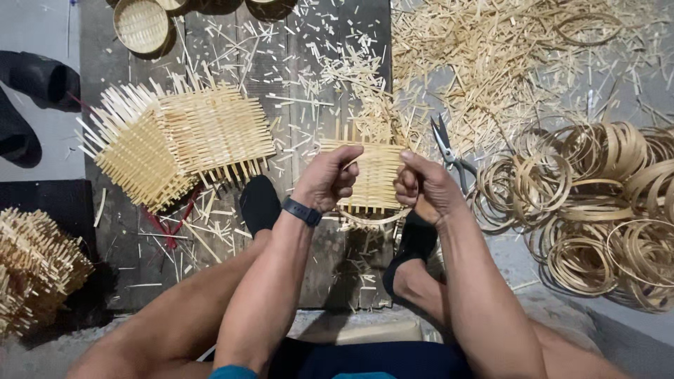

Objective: The person sits on the floor and repeatedly trims the edges of small woven bamboo baskets using shears. They pick up each basket, place it on a wooden block, cut the protruding bamboo strips, and set the finished pieces aside.

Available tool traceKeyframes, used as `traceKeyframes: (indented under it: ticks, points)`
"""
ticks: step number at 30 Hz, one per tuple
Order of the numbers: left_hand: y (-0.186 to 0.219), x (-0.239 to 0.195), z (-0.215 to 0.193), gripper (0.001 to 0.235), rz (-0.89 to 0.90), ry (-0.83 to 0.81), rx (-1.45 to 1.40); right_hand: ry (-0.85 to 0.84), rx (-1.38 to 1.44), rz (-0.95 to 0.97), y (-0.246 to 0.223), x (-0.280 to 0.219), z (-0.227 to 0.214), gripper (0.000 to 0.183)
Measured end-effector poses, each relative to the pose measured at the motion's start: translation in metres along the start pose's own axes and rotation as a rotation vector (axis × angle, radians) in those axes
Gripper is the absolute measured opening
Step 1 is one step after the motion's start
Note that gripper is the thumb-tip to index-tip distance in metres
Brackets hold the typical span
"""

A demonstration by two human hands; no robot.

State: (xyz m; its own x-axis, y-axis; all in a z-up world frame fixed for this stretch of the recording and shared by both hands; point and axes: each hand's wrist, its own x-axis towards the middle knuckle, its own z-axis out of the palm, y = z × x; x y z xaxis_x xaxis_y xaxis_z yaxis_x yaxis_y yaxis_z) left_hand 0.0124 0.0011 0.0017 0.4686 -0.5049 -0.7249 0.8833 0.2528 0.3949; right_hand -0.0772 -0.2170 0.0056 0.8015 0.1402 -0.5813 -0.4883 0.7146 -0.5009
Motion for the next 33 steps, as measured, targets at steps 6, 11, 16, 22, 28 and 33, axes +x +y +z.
traceKeyframes:
  ticks: [6,11,16,22,28,33]
  points:
    - [-0.018,0.015,-0.011,0.021,0.046,0.053,-0.074,0.064,-0.073,-0.008,0.011,0.0,0.005,0.043]
    - [-0.018,0.022,-0.026,0.032,0.029,-0.021,-0.268,0.185,-0.172,-0.153,0.008,0.003,-0.009,0.037]
    - [-0.031,0.041,-0.047,0.019,0.181,0.225,-0.211,0.359,-0.712,-0.221,0.022,0.018,-0.037,0.021]
    - [-0.06,0.078,-0.071,0.024,0.231,0.167,-0.242,0.501,-0.713,-0.202,0.055,0.051,-0.05,0.022]
    - [-0.07,0.086,-0.086,0.021,0.595,0.66,0.794,0.672,-1.087,-0.406,0.072,0.061,-0.062,0.015]
    - [-0.068,0.081,-0.096,0.018,0.721,0.618,1.157,0.764,-1.254,-0.425,0.084,0.07,-0.068,0.02]
